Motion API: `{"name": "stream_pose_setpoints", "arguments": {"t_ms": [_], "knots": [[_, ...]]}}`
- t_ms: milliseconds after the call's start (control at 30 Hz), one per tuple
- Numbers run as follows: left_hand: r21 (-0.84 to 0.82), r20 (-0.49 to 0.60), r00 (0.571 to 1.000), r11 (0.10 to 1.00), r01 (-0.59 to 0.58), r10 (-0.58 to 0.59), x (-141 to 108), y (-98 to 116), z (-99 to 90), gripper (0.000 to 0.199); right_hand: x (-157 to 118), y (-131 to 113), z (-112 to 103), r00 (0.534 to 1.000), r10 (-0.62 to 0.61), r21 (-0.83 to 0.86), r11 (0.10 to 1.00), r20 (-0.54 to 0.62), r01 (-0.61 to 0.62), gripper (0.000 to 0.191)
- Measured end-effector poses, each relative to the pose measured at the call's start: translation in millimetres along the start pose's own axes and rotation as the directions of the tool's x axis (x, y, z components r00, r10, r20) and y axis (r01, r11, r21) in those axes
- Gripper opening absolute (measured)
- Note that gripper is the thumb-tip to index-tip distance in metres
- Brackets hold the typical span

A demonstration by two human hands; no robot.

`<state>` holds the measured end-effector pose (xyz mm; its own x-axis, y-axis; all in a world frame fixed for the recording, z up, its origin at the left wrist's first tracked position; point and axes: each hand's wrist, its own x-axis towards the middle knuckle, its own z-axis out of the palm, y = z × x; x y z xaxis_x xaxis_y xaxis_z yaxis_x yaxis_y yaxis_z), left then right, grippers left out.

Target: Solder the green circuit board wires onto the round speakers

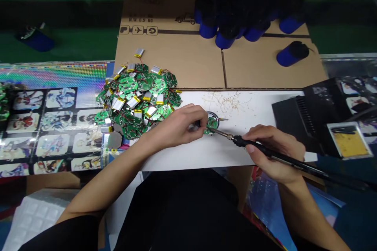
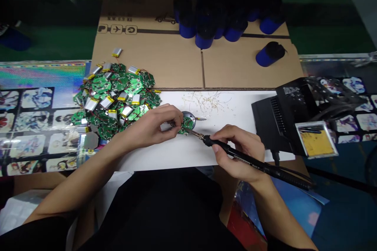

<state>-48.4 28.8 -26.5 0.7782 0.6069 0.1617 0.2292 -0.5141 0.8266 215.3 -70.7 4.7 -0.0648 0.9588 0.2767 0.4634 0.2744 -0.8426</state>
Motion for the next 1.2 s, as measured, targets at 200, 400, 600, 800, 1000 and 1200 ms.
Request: {"name": "stream_pose_setpoints", "arguments": {"t_ms": [200,400,600,800,1000,1200], "knots": [[-0.003,0.001,1.0,1.0,0.001,-0.001,-0.2,-0.2,0.3,0.01,0.6,0.1,1.2,1.0,0.008,-0.002,1.0,0.004,-0.008,0.011],[-0.004,0.002,1.0,1.0,-0.006,0.006,-0.1,0.1,-0.1,0.01,-0.8,0.0,0.9,1.0,0.022,-0.025,0.999,0.003,-0.022,0.01],[0.001,-0.004,1.0,1.0,-0.017,0.017,0.2,-0.3,0.7,0.01,-2.0,2.4,0.0,0.999,0.036,-0.047,0.998,-0.017,-0.037,0.008],[-0.003,-0.004,1.0,1.0,-0.027,0.027,0.7,0.4,-0.3,0.01,-0.4,2.5,-1.3,1.0,0.02,-0.075,0.997,-0.021,-0.021,0.007],[0.001,0.006,0.999,0.999,-0.032,0.032,0.7,0.7,-1.8,0.009,1.3,0.2,-1.0,1.0,0.002,-0.067,0.998,-0.018,-0.003,0.008],[0.004,0.022,0.999,1.0,-0.027,0.027,0.6,0.1,-2.7,0.009,-1.0,2.5,-2.3,1.0,0.005,-0.094,0.996,-0.013,-0.006,0.007]]}}
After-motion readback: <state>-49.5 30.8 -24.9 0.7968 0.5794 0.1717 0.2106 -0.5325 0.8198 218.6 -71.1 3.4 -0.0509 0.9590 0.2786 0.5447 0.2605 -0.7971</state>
